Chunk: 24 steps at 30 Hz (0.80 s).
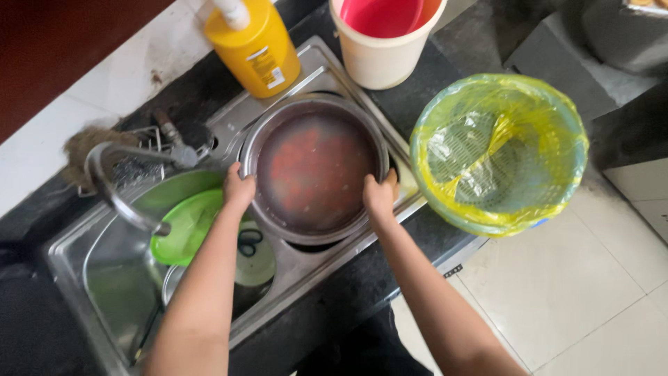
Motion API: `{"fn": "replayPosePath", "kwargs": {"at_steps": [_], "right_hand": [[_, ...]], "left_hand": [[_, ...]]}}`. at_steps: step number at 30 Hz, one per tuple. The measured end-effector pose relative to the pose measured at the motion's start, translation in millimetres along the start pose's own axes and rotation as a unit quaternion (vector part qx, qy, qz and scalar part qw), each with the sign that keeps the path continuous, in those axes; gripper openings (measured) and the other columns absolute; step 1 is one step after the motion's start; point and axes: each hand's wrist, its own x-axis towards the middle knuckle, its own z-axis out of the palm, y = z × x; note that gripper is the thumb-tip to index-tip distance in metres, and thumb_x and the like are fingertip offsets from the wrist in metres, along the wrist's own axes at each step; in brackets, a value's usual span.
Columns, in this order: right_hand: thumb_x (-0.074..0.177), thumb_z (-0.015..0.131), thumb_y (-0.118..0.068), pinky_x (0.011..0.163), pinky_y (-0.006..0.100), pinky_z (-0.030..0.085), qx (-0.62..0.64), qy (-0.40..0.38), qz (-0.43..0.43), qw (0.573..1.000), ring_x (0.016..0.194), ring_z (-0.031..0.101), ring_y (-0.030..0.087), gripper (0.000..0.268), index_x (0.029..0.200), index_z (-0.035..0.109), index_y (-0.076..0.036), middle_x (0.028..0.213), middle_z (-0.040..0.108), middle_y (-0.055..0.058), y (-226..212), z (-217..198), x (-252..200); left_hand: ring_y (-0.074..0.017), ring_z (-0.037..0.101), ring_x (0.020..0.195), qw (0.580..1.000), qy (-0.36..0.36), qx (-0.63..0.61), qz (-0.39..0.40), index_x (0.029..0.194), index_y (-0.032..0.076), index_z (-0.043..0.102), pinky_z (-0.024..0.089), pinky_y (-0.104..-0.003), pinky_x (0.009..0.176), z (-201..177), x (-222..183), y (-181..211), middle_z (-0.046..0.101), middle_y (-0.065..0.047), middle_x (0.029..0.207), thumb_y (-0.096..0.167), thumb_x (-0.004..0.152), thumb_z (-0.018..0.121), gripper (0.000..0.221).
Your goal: The person sorts through eggshells in a plastic bag, throws the bag in the trash, then washes tomatoes in a bowl of water and transfers them to a small white dish.
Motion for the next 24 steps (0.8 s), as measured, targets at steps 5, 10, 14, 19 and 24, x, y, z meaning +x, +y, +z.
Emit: {"fn": "replayPosePath", "kwargs": {"at_steps": [5, 10, 14, 19, 24], "right_hand": [[0.081, 0.068, -0.032, 0.12, 0.046, 0.029, 0.064, -0.046, 0.108, 0.991, 0.146, 0.032, 0.041, 0.083, 0.155, 0.037, -0.011, 0.157, 0.038, 0.021, -32, -13, -3], [0.078, 0.069, -0.03, 0.119, 0.048, 0.026, 0.074, -0.055, 0.142, 0.986, 0.146, 0.023, 0.039, 0.086, 0.156, 0.034, -0.021, 0.16, 0.03, 0.015, -55, -18, -13], [0.073, 0.066, -0.026, 0.119, 0.048, 0.028, 0.126, -0.034, 0.15, 0.98, 0.146, 0.025, 0.038, 0.082, 0.152, 0.043, -0.02, 0.158, 0.034, 0.014, -64, -21, -17], [0.074, 0.067, -0.027, 0.119, 0.047, 0.027, 0.126, -0.022, 0.171, 0.977, 0.145, 0.027, 0.038, 0.079, 0.149, 0.047, -0.017, 0.158, 0.035, 0.014, -72, -27, -16], [0.073, 0.065, -0.031, 0.119, 0.047, 0.029, 0.158, -0.012, 0.131, 0.979, 0.142, 0.036, 0.036, 0.076, 0.147, 0.053, -0.016, 0.153, 0.042, 0.017, -99, -44, -29]], "left_hand": [[-0.0336, 0.062, 0.12, 0.997, -0.022, -0.073, -0.018, 0.14, 0.003, 0.054, 0.048, -0.041, 0.101, 8, 37, 16, 0.063, -0.023, 0.132, 0.016, 0.083, 0.065, 0.059], [-0.0265, 0.067, 0.088, 0.94, -0.155, -0.253, -0.165, 0.107, 0.0, 0.073, 0.052, -0.04, 0.08, -13, 59, 29, 0.072, -0.017, 0.1, 0.019, 0.088, 0.06, 0.03], [-0.0248, 0.069, 0.088, 0.947, -0.134, -0.223, -0.188, 0.104, -0.006, 0.071, 0.051, -0.039, 0.082, -22, 53, 48, 0.075, -0.016, 0.099, 0.023, 0.092, 0.061, 0.033], [-0.0268, 0.069, 0.09, 0.92, -0.117, -0.305, -0.218, 0.11, -0.005, 0.073, 0.053, -0.04, 0.082, -31, 30, 44, 0.075, -0.018, 0.103, 0.022, 0.093, 0.054, 0.037], [-0.0219, 0.066, 0.101, 0.867, -0.069, -0.409, -0.277, 0.133, 0.009, 0.062, 0.052, -0.037, 0.086, -63, -3, 64, 0.069, -0.012, 0.123, 0.021, 0.094, 0.055, 0.042]]}}
